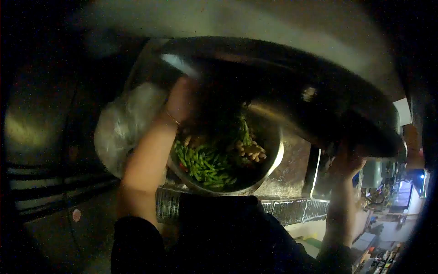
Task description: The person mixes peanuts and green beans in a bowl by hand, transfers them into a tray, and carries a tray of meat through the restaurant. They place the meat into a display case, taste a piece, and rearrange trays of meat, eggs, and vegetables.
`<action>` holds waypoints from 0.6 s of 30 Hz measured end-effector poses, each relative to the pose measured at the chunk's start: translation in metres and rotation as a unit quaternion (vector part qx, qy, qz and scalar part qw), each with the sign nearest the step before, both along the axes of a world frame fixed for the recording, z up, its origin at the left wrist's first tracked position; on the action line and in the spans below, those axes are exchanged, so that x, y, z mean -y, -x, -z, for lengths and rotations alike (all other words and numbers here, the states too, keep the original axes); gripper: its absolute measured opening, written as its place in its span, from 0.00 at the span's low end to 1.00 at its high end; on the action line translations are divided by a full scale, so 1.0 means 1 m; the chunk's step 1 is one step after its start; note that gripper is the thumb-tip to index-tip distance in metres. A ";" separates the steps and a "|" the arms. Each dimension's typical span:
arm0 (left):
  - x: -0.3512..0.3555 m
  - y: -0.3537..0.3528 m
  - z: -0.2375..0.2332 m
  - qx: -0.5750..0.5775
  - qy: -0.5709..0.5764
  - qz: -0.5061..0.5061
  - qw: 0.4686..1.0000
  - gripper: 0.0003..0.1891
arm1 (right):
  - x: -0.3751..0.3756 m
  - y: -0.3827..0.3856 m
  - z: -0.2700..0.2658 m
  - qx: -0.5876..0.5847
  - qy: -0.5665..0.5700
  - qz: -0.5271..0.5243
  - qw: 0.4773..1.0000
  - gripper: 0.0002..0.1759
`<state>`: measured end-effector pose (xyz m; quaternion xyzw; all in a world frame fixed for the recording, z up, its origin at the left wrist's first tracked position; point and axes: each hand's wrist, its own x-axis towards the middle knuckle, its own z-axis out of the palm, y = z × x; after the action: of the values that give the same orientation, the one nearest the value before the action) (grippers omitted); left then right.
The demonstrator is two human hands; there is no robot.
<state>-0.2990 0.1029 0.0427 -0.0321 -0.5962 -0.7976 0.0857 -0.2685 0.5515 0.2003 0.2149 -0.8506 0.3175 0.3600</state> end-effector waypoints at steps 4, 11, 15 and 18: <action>0.006 0.019 0.069 -0.034 0.099 0.035 0.994 0.18 | -0.024 -0.023 0.010 0.072 0.265 -0.036 0.961 0.24; -0.020 -0.016 -0.005 0.139 0.127 0.025 0.982 0.19 | -0.078 -0.057 0.045 0.190 0.474 0.105 0.854 0.20; -0.037 -0.062 -0.013 0.132 0.136 -0.009 0.982 0.33 | -0.104 -0.070 0.091 0.330 0.316 0.220 0.862 0.14; -0.045 -0.084 -0.007 0.040 0.565 0.048 0.823 0.59 | -0.066 -0.071 0.085 0.416 0.254 0.250 0.837 0.12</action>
<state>-0.2153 0.1478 0.0495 -0.0712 -0.9430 -0.3250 -0.0096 -0.1976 0.6170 0.1149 -0.2564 -0.8346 0.4806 0.0815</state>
